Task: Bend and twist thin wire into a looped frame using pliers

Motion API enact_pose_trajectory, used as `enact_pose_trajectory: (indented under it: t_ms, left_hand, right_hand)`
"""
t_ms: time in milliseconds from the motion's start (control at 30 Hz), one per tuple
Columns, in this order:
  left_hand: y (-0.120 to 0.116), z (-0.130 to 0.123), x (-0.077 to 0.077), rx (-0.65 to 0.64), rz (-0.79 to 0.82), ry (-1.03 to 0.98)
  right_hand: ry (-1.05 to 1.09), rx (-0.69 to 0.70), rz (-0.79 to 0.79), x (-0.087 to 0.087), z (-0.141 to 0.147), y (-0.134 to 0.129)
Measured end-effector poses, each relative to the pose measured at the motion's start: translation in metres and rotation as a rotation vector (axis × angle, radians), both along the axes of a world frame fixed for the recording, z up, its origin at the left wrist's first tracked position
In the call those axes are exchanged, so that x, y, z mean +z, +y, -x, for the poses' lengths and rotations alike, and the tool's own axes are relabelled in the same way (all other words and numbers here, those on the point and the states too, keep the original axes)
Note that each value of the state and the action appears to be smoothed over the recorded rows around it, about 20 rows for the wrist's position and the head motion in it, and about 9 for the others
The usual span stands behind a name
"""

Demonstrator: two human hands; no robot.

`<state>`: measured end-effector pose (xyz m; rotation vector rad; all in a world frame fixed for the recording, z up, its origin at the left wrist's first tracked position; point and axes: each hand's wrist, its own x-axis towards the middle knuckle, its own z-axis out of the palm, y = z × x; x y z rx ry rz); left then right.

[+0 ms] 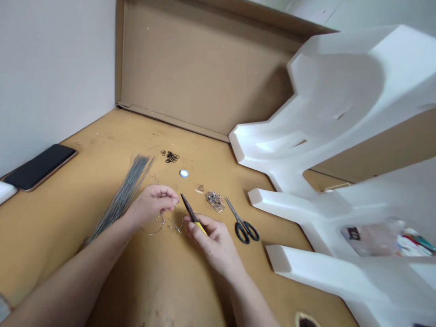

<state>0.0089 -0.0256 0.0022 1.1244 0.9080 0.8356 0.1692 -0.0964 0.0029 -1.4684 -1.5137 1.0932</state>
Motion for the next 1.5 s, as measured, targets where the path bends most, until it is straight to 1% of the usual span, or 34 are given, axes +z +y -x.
enact_pose_trajectory:
  t_ms: [400,633,800,1000,1267,1500]
  left_hand:
    - [0.0008,-0.0001,-0.0033,0.001,0.015,-0.004]
    - [0.0006,0.0005,-0.0024,0.018,0.013,-0.023]
    - [0.001,0.0011,0.0003,0.036,0.02,-0.042]
    - [-0.0004,0.0007,0.0026,0.023,-0.009,0.002]
    - [0.0002,0.0005,0.0008,0.015,-0.04,0.004]
    - [-0.0003,0.0019,-0.001,0.005,-0.052,0.003]
  right_hand:
    - [-0.063,0.003,-0.012,-0.0003,0.0029,-0.0004]
    - [-0.019,-0.008,0.021,-0.0028,0.0011,-0.0006]
    - [0.017,0.009,0.063,-0.0027,0.0009,-0.0004]
    - [0.006,0.026,0.044,-0.0024,0.0027,0.0]
    - [-0.096,0.008,0.04,0.0017,0.0058,-0.0025]
    - [-0.131,0.001,0.041,0.0055,0.0091,-0.0025]
